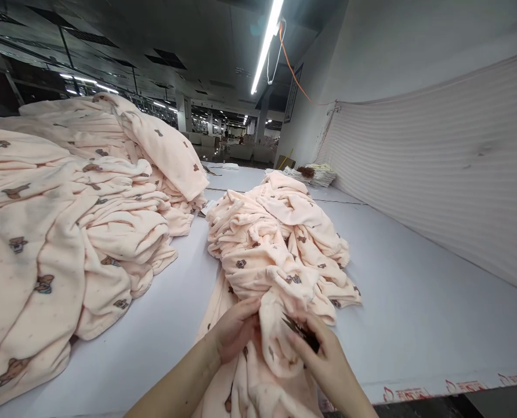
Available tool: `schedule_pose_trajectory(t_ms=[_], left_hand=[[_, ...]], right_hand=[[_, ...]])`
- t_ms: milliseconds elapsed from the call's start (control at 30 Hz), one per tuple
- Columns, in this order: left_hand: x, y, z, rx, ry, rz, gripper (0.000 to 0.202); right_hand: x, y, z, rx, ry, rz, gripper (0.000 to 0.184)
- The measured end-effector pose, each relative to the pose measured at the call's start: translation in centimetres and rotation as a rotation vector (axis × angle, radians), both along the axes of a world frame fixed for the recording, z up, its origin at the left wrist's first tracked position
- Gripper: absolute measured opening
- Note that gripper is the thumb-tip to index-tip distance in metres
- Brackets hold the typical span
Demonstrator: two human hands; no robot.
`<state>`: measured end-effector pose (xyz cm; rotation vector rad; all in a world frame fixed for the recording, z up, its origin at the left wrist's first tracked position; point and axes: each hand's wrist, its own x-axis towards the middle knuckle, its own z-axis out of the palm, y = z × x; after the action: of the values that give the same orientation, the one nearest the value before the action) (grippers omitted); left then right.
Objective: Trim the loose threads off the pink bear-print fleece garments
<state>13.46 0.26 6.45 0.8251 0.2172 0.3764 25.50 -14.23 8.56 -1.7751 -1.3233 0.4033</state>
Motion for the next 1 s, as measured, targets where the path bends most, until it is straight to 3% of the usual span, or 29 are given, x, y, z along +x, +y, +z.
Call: schedule_pose_trajectory(t_ms=[67,100,167,200,300,333,367,433,500,567,633,767,1000], left_hand=[[0.8,0.0,0.7,0.037,0.022,0.004,0.035],[1.0,-0.1,1.0,0.060,0.036,0.011,0.035],[0.6,-0.7,1.5,0.109,0.073,0.055,0.036],[0.0,-1.2,1.6,0.127,0.092,0.101,0.037],[-3.0,-3.9,0.6,0.319,0.258,0.394,0.028],[-3.9,-5.1,0.0,0.468,0.361,0.517,0.020],[-4.7,-6.3,-0.6,0.623,0.441,0.556,0.013],[-5.2,-8.3,-1.7,0.799,0.453,0.469,0.017],[-4.7,-9.6,-2.2,0.817,0.387,0.377,0.027],[-3.9,-9.8,-2.2,0.754,0.329,0.354,0.025],[-3.5,-9.5,-2.2,0.700,0.289,0.366,0.010],[-4.4,-8.5,-2.6,0.724,0.239,0.429,0.004],[-5.6,-8.4,-2.2,0.646,0.222,0.384,0.007]], right_hand=[[-0.9,-1.4,-0.7,-0.097,0.082,0.122,0.027],[-1.3,-1.9,-1.2,-0.140,0.078,0.155,0.020],[-2.0,-2.6,-2.2,-0.142,0.076,0.149,0.006],[-2.2,-2.8,-2.6,-0.106,0.122,0.114,0.015],[-2.4,-2.9,-3.0,0.018,0.463,0.008,0.025],[-2.5,-2.8,-2.8,0.043,0.596,-0.013,0.026],[-2.7,-2.8,-2.5,0.068,0.719,-0.020,0.025],[-3.3,-2.7,-2.0,0.107,0.897,0.001,0.023],[-3.7,-2.8,-1.6,0.134,0.921,0.020,0.024],[-3.6,-3.3,-1.5,0.155,0.764,-0.008,0.024],[-3.1,-4.0,-1.5,0.172,0.483,-0.086,0.020],[-2.4,-5.4,-1.5,0.085,-0.015,-0.125,0.010],[-4.0,-5.9,-0.4,-0.045,-0.353,-0.084,0.021]])
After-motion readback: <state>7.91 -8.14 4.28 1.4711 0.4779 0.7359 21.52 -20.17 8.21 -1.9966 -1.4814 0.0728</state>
